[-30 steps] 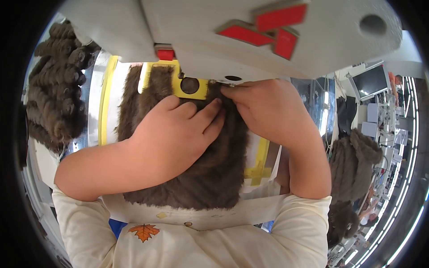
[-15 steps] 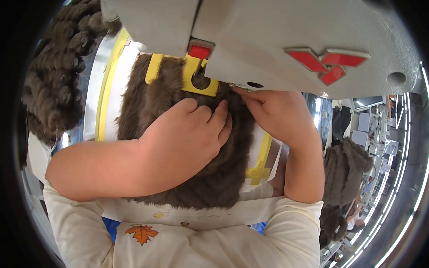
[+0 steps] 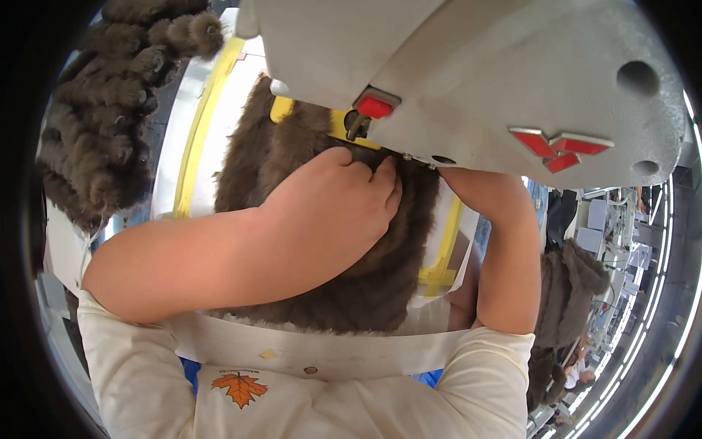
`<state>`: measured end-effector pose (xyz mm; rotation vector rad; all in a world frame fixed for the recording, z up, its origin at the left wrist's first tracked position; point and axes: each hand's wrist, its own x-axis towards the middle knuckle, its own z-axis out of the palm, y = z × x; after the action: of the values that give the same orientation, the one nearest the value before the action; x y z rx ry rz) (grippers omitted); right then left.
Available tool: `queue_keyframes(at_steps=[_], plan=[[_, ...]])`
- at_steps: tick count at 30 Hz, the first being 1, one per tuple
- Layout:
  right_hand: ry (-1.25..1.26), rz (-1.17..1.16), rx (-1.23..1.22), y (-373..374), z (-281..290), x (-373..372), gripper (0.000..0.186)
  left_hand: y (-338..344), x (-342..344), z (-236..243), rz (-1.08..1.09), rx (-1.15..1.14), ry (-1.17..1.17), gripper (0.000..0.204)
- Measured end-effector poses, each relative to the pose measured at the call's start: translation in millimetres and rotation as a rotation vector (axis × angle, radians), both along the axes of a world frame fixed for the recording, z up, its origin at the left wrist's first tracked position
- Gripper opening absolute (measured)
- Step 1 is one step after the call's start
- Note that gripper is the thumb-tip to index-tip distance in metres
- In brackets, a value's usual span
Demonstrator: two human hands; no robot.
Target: Sewing braided fur components onto a fur panel using an industrial sewing machine.
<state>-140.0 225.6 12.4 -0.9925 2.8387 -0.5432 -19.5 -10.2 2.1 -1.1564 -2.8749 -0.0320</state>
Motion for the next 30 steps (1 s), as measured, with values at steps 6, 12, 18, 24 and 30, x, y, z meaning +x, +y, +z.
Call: queue_keyframes(at_steps=[6, 12, 18, 24, 30], plan=[[0.064, 0.107, 0.059, -4.9, -0.5, -8.5, 0.036, -2.7, -3.7, 1.3, 0.031, -0.028, 0.060, 0.047], [0.064, 0.137, 0.000, -14.7, -9.5, -10.5, 0.019, -9.4, 0.4, 19.2, 0.034, -0.160, -0.045, 0.051], [-0.019, -0.001, -0.384, -11.7, -23.8, 8.4, 0.030, -6.1, -1.8, 10.1, 0.092, -0.157, 0.021, 0.057], [-0.116, 0.140, -0.108, -4.1, 8.9, 33.8, 0.042, -7.9, -4.1, 2.6, 0.125, 0.040, 0.065, 0.039], [-0.085, 0.273, -0.172, -9.3, -0.7, 42.3, 0.045, -5.4, -10.4, 6.8, 0.115, 0.075, 0.046, 0.025]])
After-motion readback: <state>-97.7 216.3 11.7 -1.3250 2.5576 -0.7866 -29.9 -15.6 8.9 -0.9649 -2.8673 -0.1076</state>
